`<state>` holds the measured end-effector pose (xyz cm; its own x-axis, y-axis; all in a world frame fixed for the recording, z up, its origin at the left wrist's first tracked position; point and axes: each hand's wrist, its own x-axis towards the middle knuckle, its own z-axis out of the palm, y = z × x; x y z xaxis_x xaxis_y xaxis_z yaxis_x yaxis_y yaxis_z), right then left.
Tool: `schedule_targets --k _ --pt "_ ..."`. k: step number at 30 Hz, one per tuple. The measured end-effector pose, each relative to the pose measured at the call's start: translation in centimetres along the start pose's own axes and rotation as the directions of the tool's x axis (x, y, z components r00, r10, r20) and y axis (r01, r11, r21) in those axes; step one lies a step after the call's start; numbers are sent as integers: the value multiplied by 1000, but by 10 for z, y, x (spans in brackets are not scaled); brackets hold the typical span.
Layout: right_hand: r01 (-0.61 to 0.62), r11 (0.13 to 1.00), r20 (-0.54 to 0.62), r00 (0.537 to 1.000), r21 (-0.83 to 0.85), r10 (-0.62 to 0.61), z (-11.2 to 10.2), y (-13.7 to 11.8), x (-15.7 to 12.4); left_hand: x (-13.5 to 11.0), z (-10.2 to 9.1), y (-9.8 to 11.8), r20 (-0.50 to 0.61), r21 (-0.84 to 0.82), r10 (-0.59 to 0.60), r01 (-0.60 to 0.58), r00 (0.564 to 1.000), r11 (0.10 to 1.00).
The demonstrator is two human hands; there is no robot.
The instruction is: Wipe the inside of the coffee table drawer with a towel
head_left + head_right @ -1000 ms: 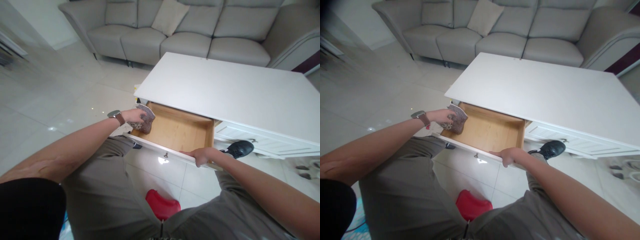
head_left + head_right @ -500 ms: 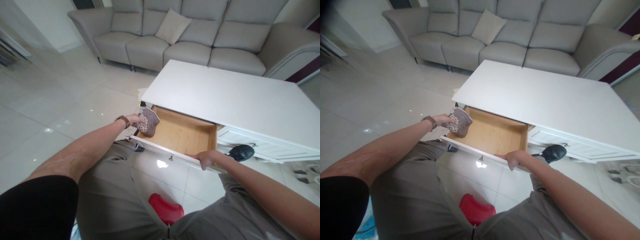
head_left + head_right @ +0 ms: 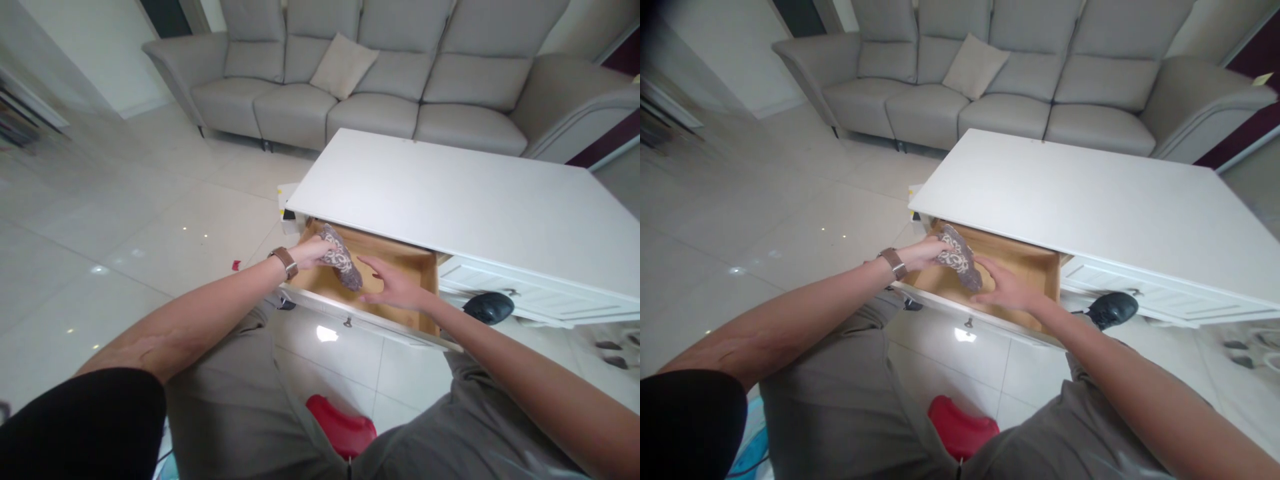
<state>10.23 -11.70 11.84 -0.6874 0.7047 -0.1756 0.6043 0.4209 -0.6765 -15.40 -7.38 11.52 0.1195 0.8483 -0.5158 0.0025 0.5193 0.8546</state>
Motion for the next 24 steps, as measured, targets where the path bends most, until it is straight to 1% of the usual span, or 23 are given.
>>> schedule_targets --k 2,4,6,8,10,11,13,14,15,16,17,18,19,20,21,22,24 --pt "29 1000 -91 995 6 -29 9 -10 8 -9 24 0 57 -119 10 -3 998 993" --pt "50 998 -231 972 33 -41 19 -10 16 -17 43 0 82 -190 14 2 997 982" --pt "50 993 -377 926 107 -6 26 -3 22 -24 55 2 88 -221 32 -12 996 975" --pt "33 981 -455 889 192 60 29 10 28 -26 59 3 99 -229 48 -24 994 973" --pt "8 960 -494 859 278 136 29 22 31 -26 58 3 160 -186 47 -17 986 982" --pt "-11 945 -506 842 328 186 28 28 32 -26 56 2 199 -137 41 -13 979 991" --pt "-55 892 -516 799 449 309 25 38 34 -26 50 0 259 37 30 -41 965 998" --pt "-72 853 -511 774 517 375 23 43 35 -27 46 -1 282 171 36 -87 959 981" --pt "-84 808 -496 751 583 436 21 47 35 -30 43 -2 309 331 55 -162 950 930" --pt "-89 761 -476 732 643 488 18 50 36 -33 41 -2 351 501 77 -257 933 826" --pt "-87 712 -454 715 697 532 16 53 37 -36 39 -2 404 654 87 -354 911 668" --pt "-82 663 -431 699 744 571 15 56 38 -41 39 -2 453 766 76 -431 888 477" --pt "-77 617 -408 684 783 604 13 58 38 -46 39 -1 485 829 46 -476 873 292" --pt "-72 577 -387 673 814 630 13 60 39 -50 41 0 493 860 2 -488 870 146" --pt "-66 544 -370 664 836 649 13 62 39 -55 44 0 482 876 -52 -480 875 45" --pt "-62 521 -356 662 851 660 13 63 40 -58 47 0 463 884 -110 -468 879 -17" --pt "-59 506 -340 674 860 656 16 68 40 -62 54 -3 443 882 -200 -465 874 -73"
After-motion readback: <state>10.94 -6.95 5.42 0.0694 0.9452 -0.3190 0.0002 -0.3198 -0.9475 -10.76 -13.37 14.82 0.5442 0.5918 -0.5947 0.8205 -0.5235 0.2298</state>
